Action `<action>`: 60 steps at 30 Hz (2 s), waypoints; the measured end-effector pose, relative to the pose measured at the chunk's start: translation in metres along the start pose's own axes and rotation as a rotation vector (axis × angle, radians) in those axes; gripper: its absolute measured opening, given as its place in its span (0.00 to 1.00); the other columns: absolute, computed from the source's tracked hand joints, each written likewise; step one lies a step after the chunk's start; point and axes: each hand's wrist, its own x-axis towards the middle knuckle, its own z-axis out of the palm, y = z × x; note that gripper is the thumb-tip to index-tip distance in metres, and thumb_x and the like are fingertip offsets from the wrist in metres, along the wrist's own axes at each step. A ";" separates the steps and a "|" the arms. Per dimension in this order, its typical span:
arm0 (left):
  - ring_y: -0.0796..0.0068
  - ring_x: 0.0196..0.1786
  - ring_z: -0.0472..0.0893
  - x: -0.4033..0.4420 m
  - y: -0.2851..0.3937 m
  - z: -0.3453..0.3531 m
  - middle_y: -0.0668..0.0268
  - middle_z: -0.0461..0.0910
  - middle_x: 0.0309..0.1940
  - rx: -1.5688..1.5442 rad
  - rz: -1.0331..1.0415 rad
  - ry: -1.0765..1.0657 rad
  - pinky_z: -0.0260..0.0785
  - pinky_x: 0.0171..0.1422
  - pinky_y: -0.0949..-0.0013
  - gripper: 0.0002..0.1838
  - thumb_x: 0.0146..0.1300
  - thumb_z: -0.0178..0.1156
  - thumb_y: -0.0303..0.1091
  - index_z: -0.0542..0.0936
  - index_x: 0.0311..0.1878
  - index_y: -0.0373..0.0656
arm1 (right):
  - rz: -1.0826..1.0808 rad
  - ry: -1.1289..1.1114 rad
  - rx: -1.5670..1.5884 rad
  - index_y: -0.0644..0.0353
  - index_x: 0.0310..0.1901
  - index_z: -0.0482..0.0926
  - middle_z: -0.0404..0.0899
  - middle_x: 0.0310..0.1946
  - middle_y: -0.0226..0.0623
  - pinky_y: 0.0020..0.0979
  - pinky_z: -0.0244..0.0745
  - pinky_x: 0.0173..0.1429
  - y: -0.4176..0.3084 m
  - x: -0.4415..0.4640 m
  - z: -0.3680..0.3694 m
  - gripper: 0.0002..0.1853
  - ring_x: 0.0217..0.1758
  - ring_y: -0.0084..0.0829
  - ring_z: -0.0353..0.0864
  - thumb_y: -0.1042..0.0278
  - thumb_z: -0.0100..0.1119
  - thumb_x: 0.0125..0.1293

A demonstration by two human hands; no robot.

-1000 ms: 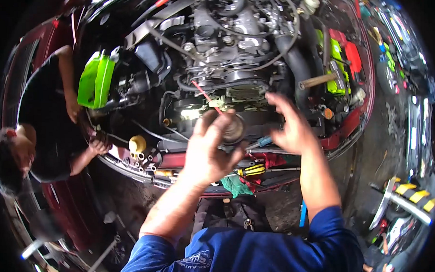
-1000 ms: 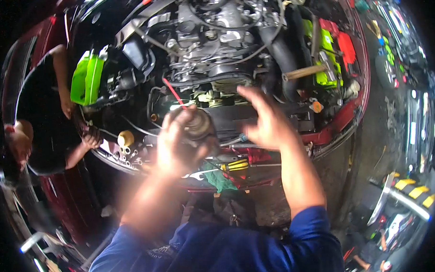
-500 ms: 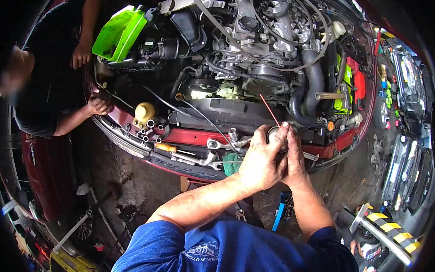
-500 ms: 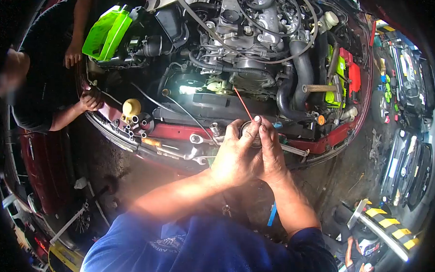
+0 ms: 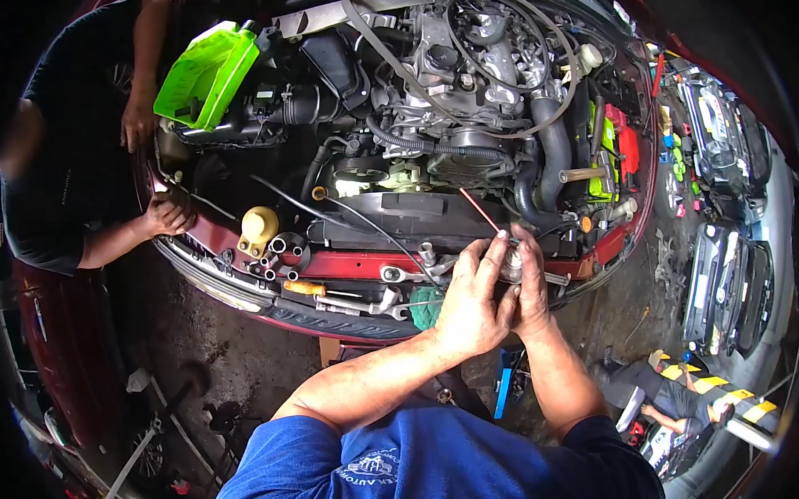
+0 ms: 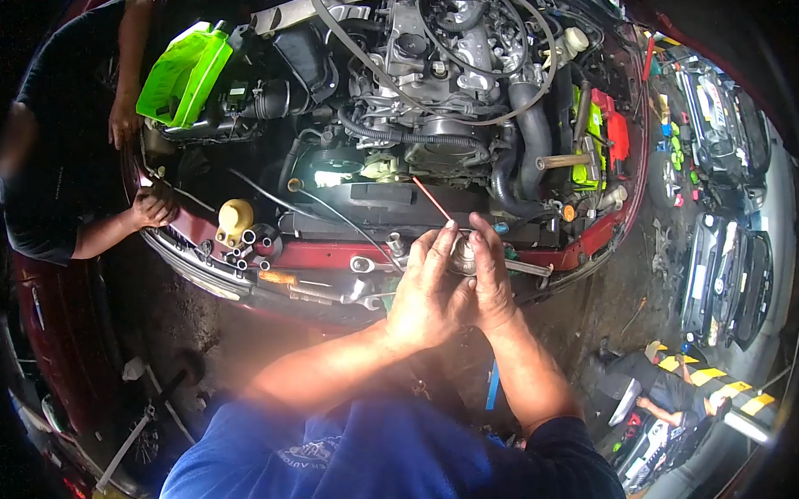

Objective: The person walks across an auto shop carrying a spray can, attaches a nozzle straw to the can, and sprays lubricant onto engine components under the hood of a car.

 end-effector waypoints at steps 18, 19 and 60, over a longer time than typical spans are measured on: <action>0.45 0.62 0.73 0.085 -0.129 -0.079 0.48 0.73 0.59 0.574 0.021 0.284 0.68 0.66 0.53 0.38 0.53 0.74 0.34 0.70 0.67 0.40 | 0.004 0.407 0.134 0.63 0.68 0.60 0.76 0.58 0.53 0.39 0.82 0.54 0.058 0.075 -0.126 0.33 0.56 0.43 0.82 0.72 0.65 0.64; 0.45 0.64 0.71 0.098 -0.136 -0.078 0.48 0.71 0.61 0.641 -0.028 0.255 0.67 0.68 0.52 0.40 0.51 0.75 0.35 0.69 0.68 0.43 | -0.036 0.259 -0.156 0.62 0.70 0.59 0.73 0.59 0.51 0.40 0.79 0.57 0.072 0.066 -0.120 0.38 0.56 0.43 0.81 0.71 0.69 0.61; 0.56 0.54 0.83 0.244 -0.223 -0.101 0.60 0.84 0.51 0.583 0.118 0.204 0.76 0.58 0.58 0.50 0.26 0.83 0.51 0.79 0.60 0.48 | -0.140 -0.686 0.208 0.45 0.69 0.66 0.68 0.64 0.49 0.40 0.81 0.56 0.246 0.084 0.096 0.46 0.58 0.51 0.80 0.69 0.80 0.47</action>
